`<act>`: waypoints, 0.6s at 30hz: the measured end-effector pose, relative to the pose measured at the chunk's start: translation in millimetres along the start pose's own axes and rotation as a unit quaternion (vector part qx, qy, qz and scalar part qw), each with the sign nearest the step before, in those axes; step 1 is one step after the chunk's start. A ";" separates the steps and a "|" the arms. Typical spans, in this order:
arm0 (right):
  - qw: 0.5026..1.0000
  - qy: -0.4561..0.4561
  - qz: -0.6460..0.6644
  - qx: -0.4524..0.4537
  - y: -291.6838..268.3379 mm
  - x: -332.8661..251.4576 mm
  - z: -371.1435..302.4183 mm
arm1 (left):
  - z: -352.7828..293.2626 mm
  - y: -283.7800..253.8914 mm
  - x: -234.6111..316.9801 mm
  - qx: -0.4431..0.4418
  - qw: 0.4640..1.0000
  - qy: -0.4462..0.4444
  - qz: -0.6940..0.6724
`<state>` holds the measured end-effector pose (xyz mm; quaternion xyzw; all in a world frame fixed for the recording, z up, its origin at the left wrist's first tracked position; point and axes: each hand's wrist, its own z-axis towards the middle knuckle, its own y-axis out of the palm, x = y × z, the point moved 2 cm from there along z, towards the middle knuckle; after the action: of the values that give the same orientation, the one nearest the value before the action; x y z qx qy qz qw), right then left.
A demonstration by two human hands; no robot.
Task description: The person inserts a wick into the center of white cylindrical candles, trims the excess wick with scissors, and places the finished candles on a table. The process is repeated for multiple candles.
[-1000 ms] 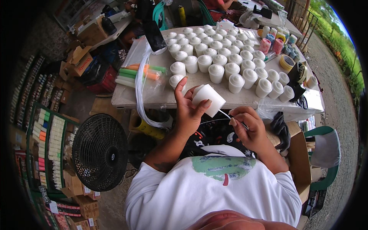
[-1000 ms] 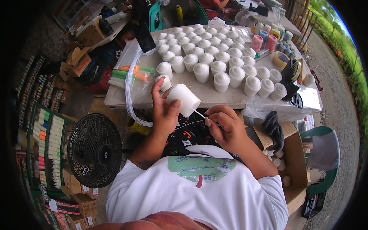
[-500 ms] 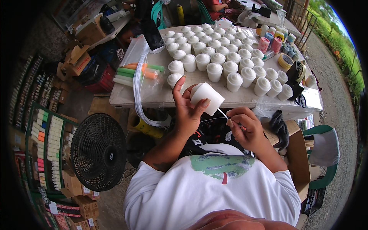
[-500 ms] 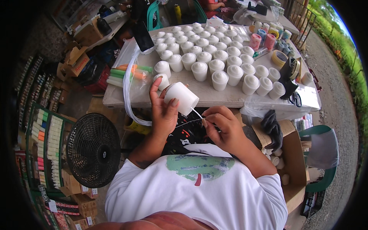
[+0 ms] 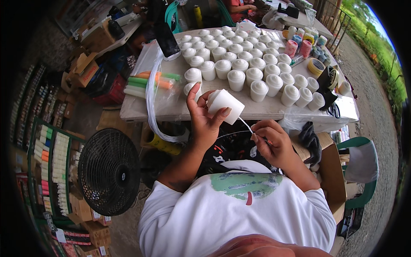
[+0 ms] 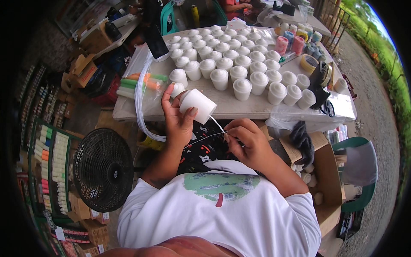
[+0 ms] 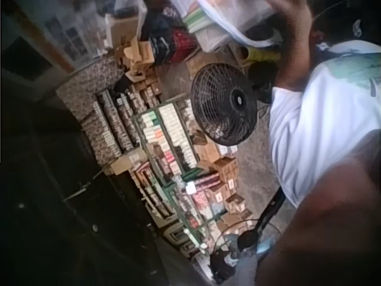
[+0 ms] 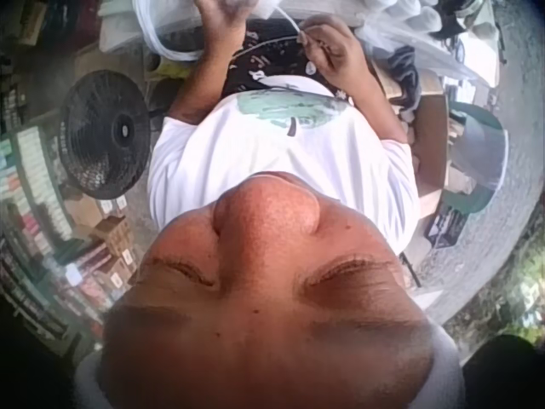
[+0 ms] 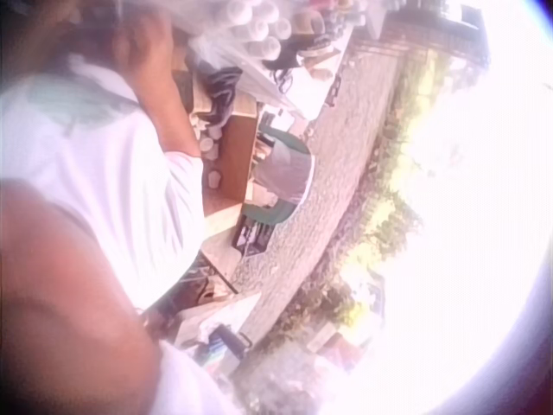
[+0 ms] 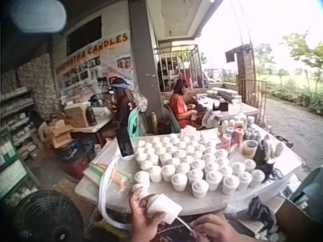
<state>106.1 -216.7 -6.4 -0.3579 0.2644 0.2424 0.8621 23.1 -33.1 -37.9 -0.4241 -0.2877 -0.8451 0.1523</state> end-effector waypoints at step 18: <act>0.983 0.180 -0.005 0.036 -36.8 46.1 -51.3 | 27.0 26.8 -13.8 -0.305 0.859 0.119 0.394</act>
<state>148.2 -267.4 -48.4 -0.3662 0.4221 0.1597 0.8138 61.7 -37.5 -26.5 -0.4231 0.1961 -0.8043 0.3684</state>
